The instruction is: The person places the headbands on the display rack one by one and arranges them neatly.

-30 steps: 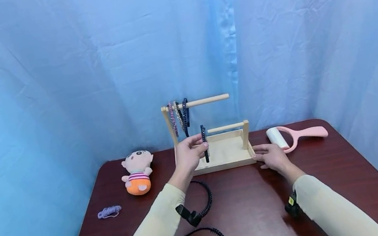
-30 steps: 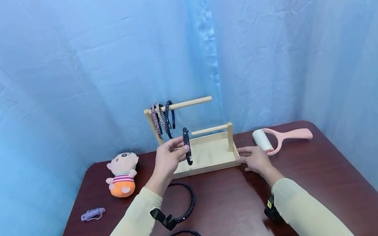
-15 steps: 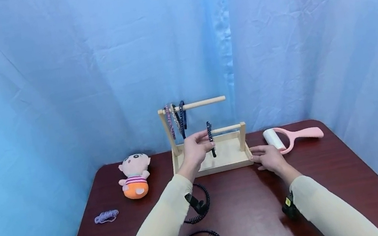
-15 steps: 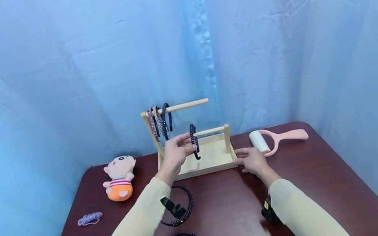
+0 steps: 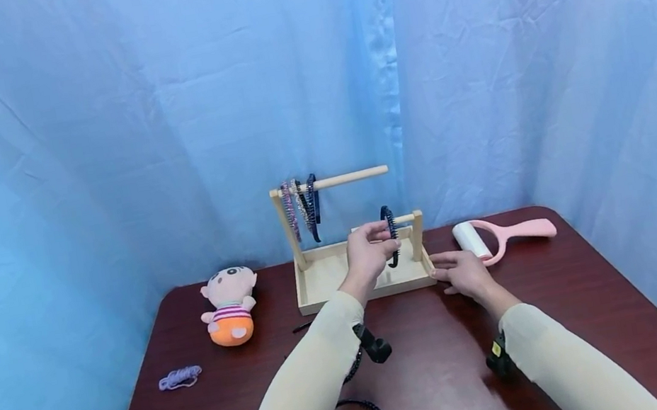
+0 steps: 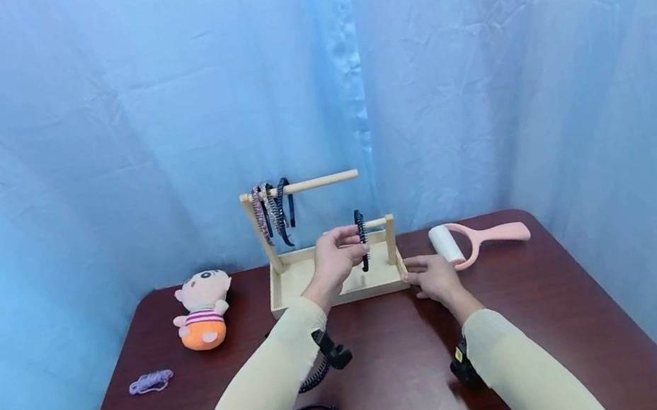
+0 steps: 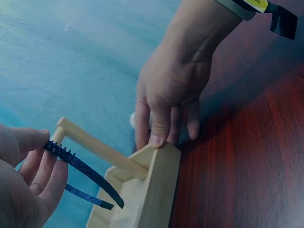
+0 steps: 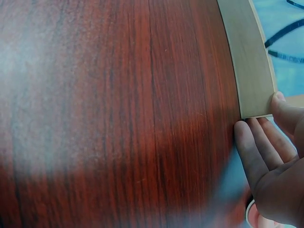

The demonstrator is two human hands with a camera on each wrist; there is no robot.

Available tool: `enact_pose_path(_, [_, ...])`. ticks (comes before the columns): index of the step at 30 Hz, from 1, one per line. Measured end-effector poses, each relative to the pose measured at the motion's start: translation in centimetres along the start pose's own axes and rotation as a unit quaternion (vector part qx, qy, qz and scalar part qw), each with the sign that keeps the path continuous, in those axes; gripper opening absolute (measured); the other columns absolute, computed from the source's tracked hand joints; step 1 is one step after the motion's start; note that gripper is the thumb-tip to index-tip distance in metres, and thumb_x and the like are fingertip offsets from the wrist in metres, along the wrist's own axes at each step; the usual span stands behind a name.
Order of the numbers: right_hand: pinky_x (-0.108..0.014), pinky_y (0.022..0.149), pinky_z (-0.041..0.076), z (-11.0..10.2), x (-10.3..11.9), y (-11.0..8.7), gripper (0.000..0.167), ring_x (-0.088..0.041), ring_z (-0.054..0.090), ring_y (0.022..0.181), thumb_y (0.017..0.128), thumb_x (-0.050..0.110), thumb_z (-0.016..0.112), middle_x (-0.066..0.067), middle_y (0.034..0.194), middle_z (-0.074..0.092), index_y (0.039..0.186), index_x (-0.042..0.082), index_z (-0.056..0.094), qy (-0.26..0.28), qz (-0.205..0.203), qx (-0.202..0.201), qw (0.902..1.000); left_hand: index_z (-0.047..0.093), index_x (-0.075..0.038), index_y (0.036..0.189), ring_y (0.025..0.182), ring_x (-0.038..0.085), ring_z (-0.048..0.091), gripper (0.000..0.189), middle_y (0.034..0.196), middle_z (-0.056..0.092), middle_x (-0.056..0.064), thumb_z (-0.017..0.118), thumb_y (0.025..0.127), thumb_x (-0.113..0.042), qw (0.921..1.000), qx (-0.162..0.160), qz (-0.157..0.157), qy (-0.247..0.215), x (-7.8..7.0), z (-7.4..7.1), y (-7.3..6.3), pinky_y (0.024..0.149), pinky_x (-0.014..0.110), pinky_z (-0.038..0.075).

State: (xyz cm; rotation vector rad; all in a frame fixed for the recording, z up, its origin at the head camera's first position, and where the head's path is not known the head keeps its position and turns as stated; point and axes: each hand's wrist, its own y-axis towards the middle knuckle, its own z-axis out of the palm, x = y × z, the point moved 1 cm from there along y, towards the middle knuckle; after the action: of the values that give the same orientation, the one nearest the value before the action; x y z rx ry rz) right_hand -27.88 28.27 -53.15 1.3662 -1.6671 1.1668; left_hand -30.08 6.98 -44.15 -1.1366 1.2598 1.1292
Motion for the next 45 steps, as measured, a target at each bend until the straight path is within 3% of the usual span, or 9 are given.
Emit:
enact_pose_path(13, [-0.042, 0.077, 0.063, 0.0, 0.4, 0.2, 0.045, -0.022, 0.071, 0.104, 0.101, 0.014, 0.067, -0.025, 0.134, 0.065, 0.143, 0.002, 0.059, 0.0, -0.011, 0.015, 0.9998, 0.076, -0.005, 0.116, 0.085, 0.014, 0.068, 0.037, 0.103, 0.073, 0.011, 0.078, 0.083, 0.01, 0.9993, -0.022, -0.031, -0.006, 0.0, 3.0, 0.5, 0.074, 0.032, 0.061])
enact_pose_path(20, [-0.043, 0.079, 0.063, -0.1, 0.5, 0.2, 0.046, -0.022, 0.071, 0.105, 0.101, 0.016, 0.068, -0.025, 0.137, 0.063, 0.144, 0.003, 0.058, 0.003, -0.005, 0.018, 0.9998, 0.076, -0.008, 0.114, 0.082, 0.014, 0.068, 0.032, 0.101, 0.073, 0.009, 0.079, 0.085, 0.005, 0.9985, -0.039, -0.038, 0.008, 0.0, 3.6, 1.0, 0.073, 0.035, 0.061])
enact_pose_path(30, [-0.043, 0.079, 0.063, 0.1, 0.3, 0.2, 0.047, -0.022, 0.071, 0.106, 0.101, 0.016, 0.068, -0.025, 0.137, 0.063, 0.144, 0.003, 0.058, 0.001, -0.008, 0.017, 0.9998, 0.075, -0.008, 0.117, 0.081, 0.013, 0.069, 0.035, 0.099, 0.074, 0.007, 0.08, 0.085, 0.003, 0.9986, -0.041, -0.031, 0.009, 0.2, 3.4, 1.2, 0.074, 0.033, 0.061])
enact_pose_path(36, [-0.044, 0.079, 0.063, 0.0, 0.2, 0.0, 0.047, -0.023, 0.07, 0.107, 0.101, 0.015, 0.067, -0.025, 0.139, 0.061, 0.145, 0.003, 0.057, 0.001, -0.009, 0.017, 0.9998, 0.074, -0.008, 0.12, 0.087, 0.014, 0.07, 0.037, 0.103, 0.075, 0.007, 0.082, 0.085, -0.001, 0.9993, -0.019, -0.025, 0.019, 0.2, 3.2, 1.0, 0.076, 0.03, 0.06])
enact_pose_path(40, [-0.043, 0.078, 0.063, 0.0, 0.1, 0.0, 0.048, -0.023, 0.07, 0.106, 0.1, 0.015, 0.068, -0.026, 0.139, 0.061, 0.145, 0.002, 0.057, 0.002, -0.009, 0.016, 0.9998, 0.075, -0.009, 0.119, 0.091, 0.014, 0.068, 0.034, 0.103, 0.074, 0.004, 0.082, 0.086, -0.006, 0.9989, -0.007, -0.014, 0.044, 0.1, 2.3, 0.4, 0.078, 0.031, 0.059])
enact_pose_path(45, [-0.043, 0.077, 0.063, 0.0, 0.1, -0.1, 0.048, -0.023, 0.07, 0.105, 0.099, 0.015, 0.07, -0.026, 0.138, 0.062, 0.144, 0.002, 0.058, 0.004, -0.003, 0.011, 0.9999, 0.075, -0.01, 0.117, 0.094, 0.016, 0.069, 0.028, 0.102, 0.073, 0.004, 0.079, 0.089, -0.008, 0.9991, 0.024, 0.002, 0.036, -0.1, 0.2, -1.0, 0.081, 0.031, 0.06])
